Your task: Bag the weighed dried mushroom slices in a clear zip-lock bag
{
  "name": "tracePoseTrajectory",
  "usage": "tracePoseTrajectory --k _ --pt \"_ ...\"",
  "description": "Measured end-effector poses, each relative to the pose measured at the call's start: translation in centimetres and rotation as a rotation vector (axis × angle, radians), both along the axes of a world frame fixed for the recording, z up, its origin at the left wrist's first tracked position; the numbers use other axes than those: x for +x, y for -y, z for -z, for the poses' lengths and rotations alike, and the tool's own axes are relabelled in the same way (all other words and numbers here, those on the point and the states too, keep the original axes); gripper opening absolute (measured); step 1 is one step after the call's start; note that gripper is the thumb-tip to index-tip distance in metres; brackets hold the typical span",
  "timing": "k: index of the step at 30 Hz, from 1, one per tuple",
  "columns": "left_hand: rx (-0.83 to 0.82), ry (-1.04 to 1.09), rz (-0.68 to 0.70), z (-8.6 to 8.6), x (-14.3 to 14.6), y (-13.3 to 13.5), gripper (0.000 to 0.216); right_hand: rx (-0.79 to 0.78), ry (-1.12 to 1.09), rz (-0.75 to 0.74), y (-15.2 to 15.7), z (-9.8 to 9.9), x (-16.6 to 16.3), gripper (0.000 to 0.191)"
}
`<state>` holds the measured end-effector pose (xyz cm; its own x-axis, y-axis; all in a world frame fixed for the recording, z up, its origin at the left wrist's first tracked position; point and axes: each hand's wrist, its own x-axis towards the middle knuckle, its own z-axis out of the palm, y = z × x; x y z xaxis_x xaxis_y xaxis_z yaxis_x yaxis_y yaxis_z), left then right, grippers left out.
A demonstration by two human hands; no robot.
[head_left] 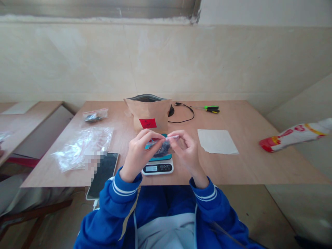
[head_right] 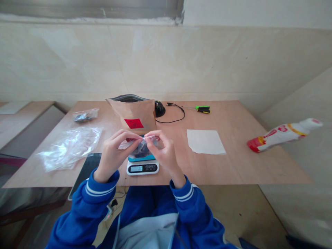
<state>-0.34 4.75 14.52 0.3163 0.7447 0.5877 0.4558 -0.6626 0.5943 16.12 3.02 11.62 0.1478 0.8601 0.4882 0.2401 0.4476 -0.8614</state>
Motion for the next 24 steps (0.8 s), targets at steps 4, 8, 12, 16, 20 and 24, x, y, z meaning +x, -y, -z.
tracePoseTrajectory --k 4,8,12,16,20,24 --pt "-0.001 -0.004 -0.011 0.05 0.0 0.01 0.004 -0.04 -0.018 -0.015 -0.04 0.04 -0.13 0.01" --pt "0.012 -0.007 -0.014 0.13 -0.02 -0.04 0.004 -0.082 -0.026 -0.025 -0.04 -0.06 -0.19 0.01" --pt "0.02 -0.006 -0.013 0.1 0.02 -0.1 0.003 -0.075 -0.015 -0.009 -0.02 -0.1 -0.1 0.009" --pt "0.001 -0.006 -0.014 0.02 0.06 -0.12 0.004 -0.066 -0.003 0.009 -0.01 0.08 -0.01 0.008" --pt "-0.03 -0.012 -0.021 -0.07 -0.05 -0.08 0.005 -0.045 0.01 0.032 0.07 0.15 -0.14 0.007" --pt "-0.028 -0.031 -0.019 -0.19 -0.19 0.03 0.005 -0.046 -0.045 0.042 0.16 0.06 -0.42 0.007"
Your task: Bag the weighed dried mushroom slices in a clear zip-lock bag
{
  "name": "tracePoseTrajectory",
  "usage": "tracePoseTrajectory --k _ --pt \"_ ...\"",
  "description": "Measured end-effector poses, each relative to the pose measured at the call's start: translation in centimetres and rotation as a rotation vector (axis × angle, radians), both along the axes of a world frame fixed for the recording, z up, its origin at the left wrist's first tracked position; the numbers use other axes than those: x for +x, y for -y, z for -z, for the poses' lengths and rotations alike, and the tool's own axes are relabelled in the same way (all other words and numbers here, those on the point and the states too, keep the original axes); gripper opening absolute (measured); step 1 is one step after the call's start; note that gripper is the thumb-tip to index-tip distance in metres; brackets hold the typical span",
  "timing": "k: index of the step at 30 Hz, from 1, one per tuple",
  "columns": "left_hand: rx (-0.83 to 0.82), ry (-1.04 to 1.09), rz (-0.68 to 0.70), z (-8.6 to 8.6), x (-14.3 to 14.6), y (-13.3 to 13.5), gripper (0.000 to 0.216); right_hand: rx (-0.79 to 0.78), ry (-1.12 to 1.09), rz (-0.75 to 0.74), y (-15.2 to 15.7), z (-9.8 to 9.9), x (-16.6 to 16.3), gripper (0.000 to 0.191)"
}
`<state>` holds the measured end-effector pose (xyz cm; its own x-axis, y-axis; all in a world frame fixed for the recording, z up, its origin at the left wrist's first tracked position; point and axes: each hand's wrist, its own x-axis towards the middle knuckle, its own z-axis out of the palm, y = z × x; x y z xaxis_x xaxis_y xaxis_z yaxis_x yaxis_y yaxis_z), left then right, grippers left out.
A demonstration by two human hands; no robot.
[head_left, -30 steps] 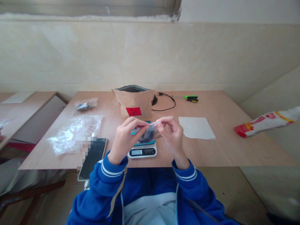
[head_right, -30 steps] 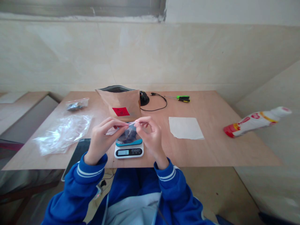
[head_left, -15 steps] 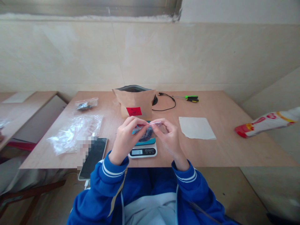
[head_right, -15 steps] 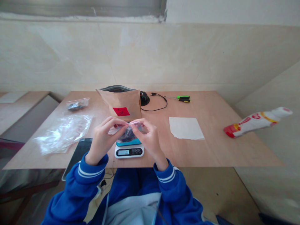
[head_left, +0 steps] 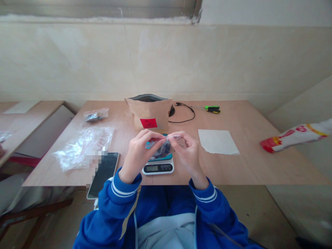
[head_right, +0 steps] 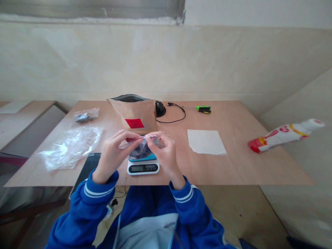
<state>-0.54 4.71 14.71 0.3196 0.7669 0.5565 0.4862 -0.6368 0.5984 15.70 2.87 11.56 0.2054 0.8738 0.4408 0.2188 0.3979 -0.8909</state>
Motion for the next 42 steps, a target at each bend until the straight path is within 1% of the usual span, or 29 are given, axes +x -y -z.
tracePoseTrajectory --k 2,6,11,15,19,21,24,27,29,32,35,36,39,42 --pt "0.016 -0.014 0.003 -0.1 -0.1 0.1 0.004 -0.004 -0.016 -0.032 0.0 -0.1 0.0 0.006" --pt "0.063 -0.024 -0.012 -0.2 -0.1 0.3 0.004 -0.032 0.038 -0.093 0.1 -0.2 0.1 0.008" --pt "0.167 -0.032 -0.041 -0.1 0.3 0.5 0.003 -0.016 0.082 -0.041 0.2 -0.2 0.2 0.01" --pt "0.235 -0.085 -0.066 0.2 0.9 0.6 0.006 0.016 0.093 0.012 0.4 0.0 0.0 0.008" --pt "0.219 -0.055 -0.085 0.7 1.0 0.6 0.005 0.005 0.057 0.022 0.4 0.4 -0.1 0.007" --pt "0.178 -0.049 -0.039 0.9 0.7 0.6 0.003 -0.006 0.032 0.021 0.4 0.4 0.1 0.007" --pt "0.119 -0.088 0.035 0.8 -0.1 0.5 0.006 -0.021 -0.032 0.029 0.3 0.3 0.3 0.008" --pt "0.136 -0.113 0.023 0.8 -0.7 0.5 0.005 -0.023 -0.064 -0.001 0.3 -0.1 0.6 0.007" --pt "0.171 -0.131 -0.013 0.9 -0.8 0.6 0.01 -0.028 -0.05 -0.055 0.4 -0.4 0.8 0.006" --pt "0.195 -0.164 -0.071 1.2 -0.6 0.8 0.018 -0.069 0.018 -0.171 0.5 -0.9 1.4 0.007" --pt "0.202 -0.22 -0.062 1.5 -0.3 1.0 0.023 -0.104 0.14 -0.238 0.6 -1.4 2.0 0.011" --pt "0.211 -0.236 -0.053 1.5 -0.2 1.1 0.024 -0.101 0.194 -0.233 0.6 -1.6 2.2 0.012" --pt "0.224 -0.249 -0.031 1.5 0.0 1.3 0.023 -0.041 0.346 -0.152 0.6 -2.0 2.3 0.007" --pt "0.193 -0.245 0.005 1.2 -0.1 1.5 0.014 0.049 0.405 -0.094 0.7 -2.4 2.1 0.011"
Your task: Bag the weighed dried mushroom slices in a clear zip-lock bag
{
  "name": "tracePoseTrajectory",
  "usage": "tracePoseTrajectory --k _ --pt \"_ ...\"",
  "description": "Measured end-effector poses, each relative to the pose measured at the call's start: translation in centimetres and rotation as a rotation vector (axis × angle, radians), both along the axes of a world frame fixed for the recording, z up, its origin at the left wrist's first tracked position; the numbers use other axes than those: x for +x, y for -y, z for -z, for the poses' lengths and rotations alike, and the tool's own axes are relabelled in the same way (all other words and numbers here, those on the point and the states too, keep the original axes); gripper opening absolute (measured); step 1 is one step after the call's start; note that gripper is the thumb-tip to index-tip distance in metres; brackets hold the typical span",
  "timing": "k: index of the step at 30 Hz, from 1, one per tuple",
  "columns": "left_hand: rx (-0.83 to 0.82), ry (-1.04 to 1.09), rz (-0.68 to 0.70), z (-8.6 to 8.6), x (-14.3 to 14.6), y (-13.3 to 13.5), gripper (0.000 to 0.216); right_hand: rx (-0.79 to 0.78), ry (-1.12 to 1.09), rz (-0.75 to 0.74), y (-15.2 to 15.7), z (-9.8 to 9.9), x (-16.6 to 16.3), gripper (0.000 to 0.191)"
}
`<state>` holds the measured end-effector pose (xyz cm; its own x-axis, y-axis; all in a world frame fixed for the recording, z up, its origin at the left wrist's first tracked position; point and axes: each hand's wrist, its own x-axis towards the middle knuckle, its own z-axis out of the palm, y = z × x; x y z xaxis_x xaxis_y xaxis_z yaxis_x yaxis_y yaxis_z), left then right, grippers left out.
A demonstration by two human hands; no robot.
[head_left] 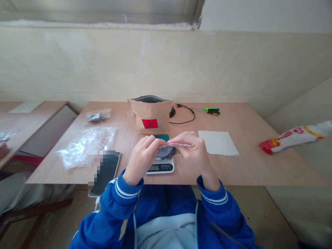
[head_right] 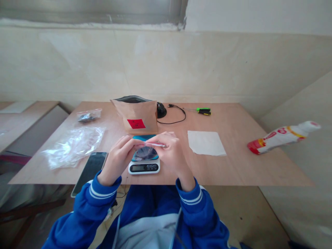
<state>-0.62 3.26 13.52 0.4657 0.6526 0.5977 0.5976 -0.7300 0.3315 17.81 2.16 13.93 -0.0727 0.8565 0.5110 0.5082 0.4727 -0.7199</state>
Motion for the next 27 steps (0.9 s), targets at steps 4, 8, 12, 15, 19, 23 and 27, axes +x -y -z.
tracePoseTrajectory --k 4,8,12,15,19,23,27 --pt "-0.033 0.067 0.014 -0.3 -0.6 0.1 0.012 0.086 -0.08 0.116 0.2 0.1 -0.2 0.015" --pt "-0.002 0.031 -0.039 -0.3 -1.4 0.1 0.014 0.01 -0.143 0.099 0.0 0.8 0.1 0.012" --pt "0.065 -0.119 -0.139 0.1 -1.5 0.0 0.02 -0.026 -0.019 -0.02 -0.4 1.0 0.6 0.009" --pt "0.068 -0.162 -0.159 0.5 -1.1 0.0 0.022 0.086 0.181 0.031 -0.2 0.7 0.3 0.007" --pt "0.085 -0.212 -0.168 0.6 -0.5 0.0 0.02 0.222 0.481 0.103 0.3 0.2 -1.0 0.01" --pt "0.064 -0.155 -0.145 0.7 -0.8 -0.2 0.014 0.248 0.546 0.074 0.1 0.5 -1.4 0.019" --pt "-0.04 -0.086 -0.079 1.0 -1.8 -0.2 0.016 0.269 0.511 0.177 -0.6 1.0 -1.1 0.024"
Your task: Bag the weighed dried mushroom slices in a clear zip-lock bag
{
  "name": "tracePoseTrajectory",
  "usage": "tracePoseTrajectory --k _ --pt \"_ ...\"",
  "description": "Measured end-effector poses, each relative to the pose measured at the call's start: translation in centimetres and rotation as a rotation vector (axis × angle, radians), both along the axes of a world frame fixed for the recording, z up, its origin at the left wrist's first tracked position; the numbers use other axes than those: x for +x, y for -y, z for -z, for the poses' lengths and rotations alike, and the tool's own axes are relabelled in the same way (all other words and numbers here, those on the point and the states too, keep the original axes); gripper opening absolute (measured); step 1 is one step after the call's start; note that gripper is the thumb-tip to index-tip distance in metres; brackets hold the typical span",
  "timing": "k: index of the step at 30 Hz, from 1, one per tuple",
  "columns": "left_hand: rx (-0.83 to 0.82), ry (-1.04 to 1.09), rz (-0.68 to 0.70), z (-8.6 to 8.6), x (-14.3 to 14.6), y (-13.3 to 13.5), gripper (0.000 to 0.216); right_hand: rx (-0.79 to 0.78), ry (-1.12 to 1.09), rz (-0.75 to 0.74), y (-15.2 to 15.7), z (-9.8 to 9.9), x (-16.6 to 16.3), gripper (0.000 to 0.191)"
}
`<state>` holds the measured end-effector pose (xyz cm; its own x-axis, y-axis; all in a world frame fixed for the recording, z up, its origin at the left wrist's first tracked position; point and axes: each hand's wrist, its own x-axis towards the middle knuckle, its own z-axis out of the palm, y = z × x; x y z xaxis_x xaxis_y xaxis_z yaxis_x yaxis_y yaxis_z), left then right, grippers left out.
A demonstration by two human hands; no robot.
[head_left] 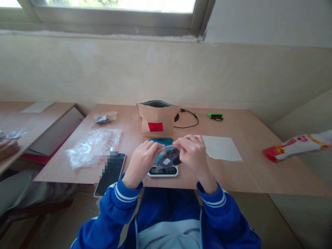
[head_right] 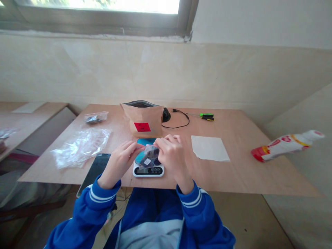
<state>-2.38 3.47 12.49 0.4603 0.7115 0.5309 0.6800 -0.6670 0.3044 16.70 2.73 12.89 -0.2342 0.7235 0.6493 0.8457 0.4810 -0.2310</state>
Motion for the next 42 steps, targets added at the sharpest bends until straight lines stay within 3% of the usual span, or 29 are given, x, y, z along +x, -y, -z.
tracePoseTrajectory --k 8,13,17,23,25,28,30,33,37,39,42 --pt "-0.035 0.04 0.018 -0.4 -0.9 0.0 0.021 0.043 -0.042 -0.073 -0.6 0.0 -0.2 0.029" --pt "-0.035 0.141 0.048 -0.9 -2.0 -0.7 0.019 -0.027 -0.044 -0.162 -1.4 -0.7 -0.1 0.025" --pt "-0.075 0.253 -0.023 -1.3 -3.3 -1.0 0.018 -0.085 -0.07 -0.233 -2.3 -1.8 -0.5 0.02" --pt "0.038 0.359 -0.174 -1.8 -4.9 -1.8 0.038 -0.227 -0.171 -0.345 -4.2 -3.8 -2.2 0.017" --pt "-0.02 0.419 -0.143 -1.8 -5.2 -2.3 0.037 -0.292 -0.269 -0.384 -5.1 -4.6 -3.0 0.015" --pt "-0.242 0.548 -0.109 -1.6 -6.2 -3.1 0.035 -0.408 -0.328 -0.535 -6.9 -6.3 -4.0 0.014" --pt "-0.32 0.669 -0.174 -1.8 -7.7 -3.7 0.03 -0.432 -0.323 -0.62 -8.8 -7.8 -4.0 0.019" --pt "-0.228 0.844 -0.376 -2.6 -11.4 -5.1 0.025 -0.362 -0.345 -0.581 -12.7 -9.3 -2.9 0.025" --pt "-0.326 0.84 -0.552 -3.4 -17.3 -9.1 0.03 -0.468 -0.013 -0.49 -18.1 -9.7 -1.6 0.024" --pt "-0.364 0.692 -0.677 -3.0 -19.7 -12.1 0.031 -0.632 0.203 -0.454 -19.5 -10.1 -2.0 0.024" --pt "-0.383 0.523 -0.831 -1.8 -22.0 -16.7 0.026 -1.01 0.46 -0.348 -19.8 -11.3 -3.9 0.021"
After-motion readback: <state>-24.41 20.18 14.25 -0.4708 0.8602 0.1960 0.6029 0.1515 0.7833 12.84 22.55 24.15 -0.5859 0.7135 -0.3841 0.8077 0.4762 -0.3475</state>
